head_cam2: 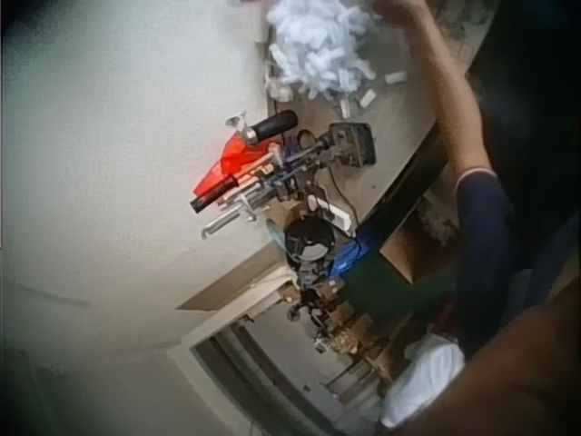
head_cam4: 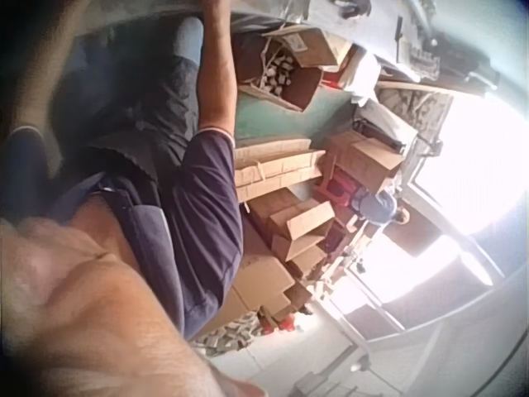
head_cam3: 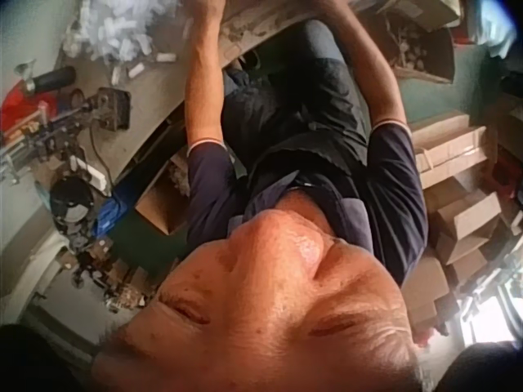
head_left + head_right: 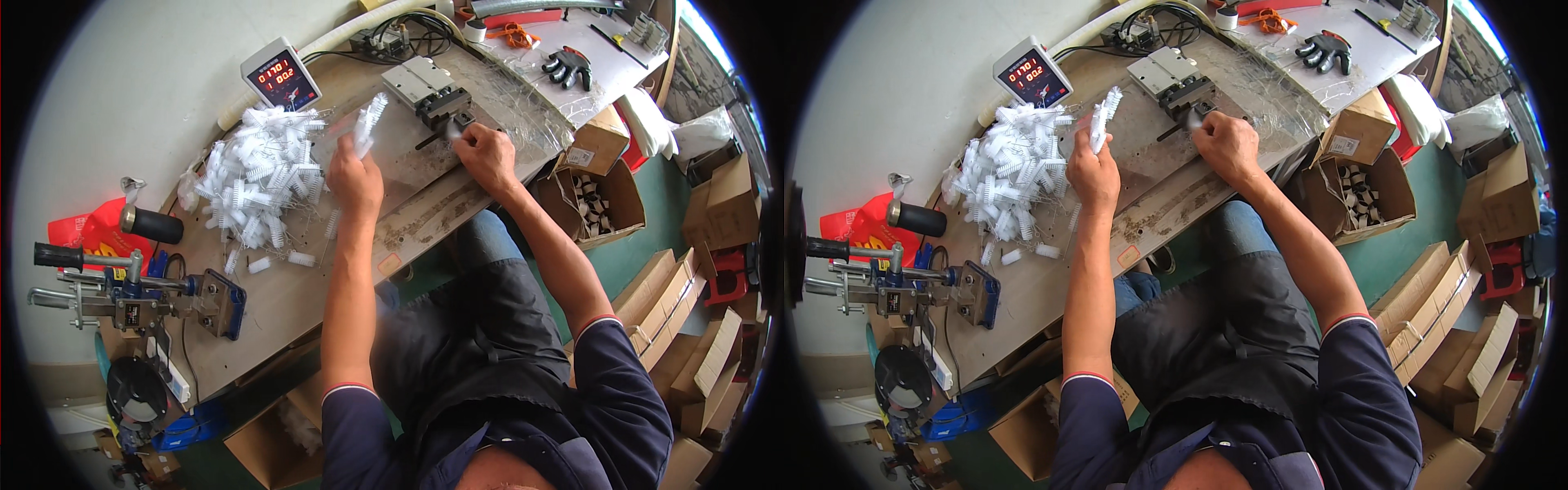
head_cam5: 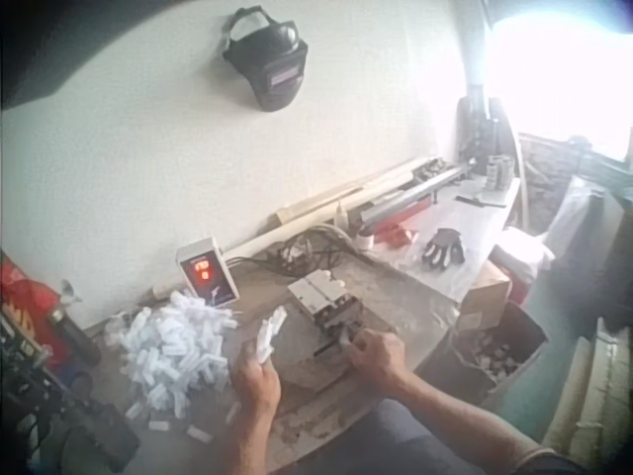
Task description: The person assembles small white plastic components by inserting metal rods into them by hand, then pressing them together using a manual lever press.
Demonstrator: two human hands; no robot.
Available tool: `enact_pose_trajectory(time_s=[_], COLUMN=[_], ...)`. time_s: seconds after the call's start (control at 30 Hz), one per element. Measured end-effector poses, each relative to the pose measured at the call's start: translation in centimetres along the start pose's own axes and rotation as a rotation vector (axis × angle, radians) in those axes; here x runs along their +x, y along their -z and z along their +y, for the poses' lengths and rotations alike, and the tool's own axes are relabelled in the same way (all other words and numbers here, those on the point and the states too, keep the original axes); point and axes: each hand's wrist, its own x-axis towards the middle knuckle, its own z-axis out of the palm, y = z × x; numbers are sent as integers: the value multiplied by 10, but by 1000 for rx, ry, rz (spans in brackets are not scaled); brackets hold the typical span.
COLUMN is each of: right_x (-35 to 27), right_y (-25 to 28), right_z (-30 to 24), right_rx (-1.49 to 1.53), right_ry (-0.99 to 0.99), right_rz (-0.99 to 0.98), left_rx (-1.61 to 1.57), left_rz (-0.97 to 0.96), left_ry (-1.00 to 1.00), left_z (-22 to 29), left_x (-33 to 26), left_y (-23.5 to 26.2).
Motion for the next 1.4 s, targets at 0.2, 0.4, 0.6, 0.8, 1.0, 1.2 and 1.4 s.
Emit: enact_pose_trajectory(time_s=[0.2, 0.4, 0.6, 0.8, 1.0, 1.2, 1.4], right_x=[1, 1, 1, 1, 1, -1, -1], right_y=[1, 1, 1, 1, 1, 3, 5], right_z=[-2, 1, 2, 4, 5, 5, 6], right_rx=[27, 25, 63, 76, 55, 71, 93], right_ry=[-82, -83, -59, -46, -20, -1, -24], right_rz=[25, 30, 41, 65, 68, 74, 26], left_rx=[50, -15, 34, 72, 220, 301, 265], left_rz=[-42, -251, -356, -347, -403, -453, -276], left_ry=[-3, -21, -138, -225, -310, -274, -109], left_z=[8, 35, 55, 66, 69, 71, 52], left_x=[-2, -8, -9, -18, -19, -19, -26], left_y=[-1, -13, -33, -41, -42, -37, -14])
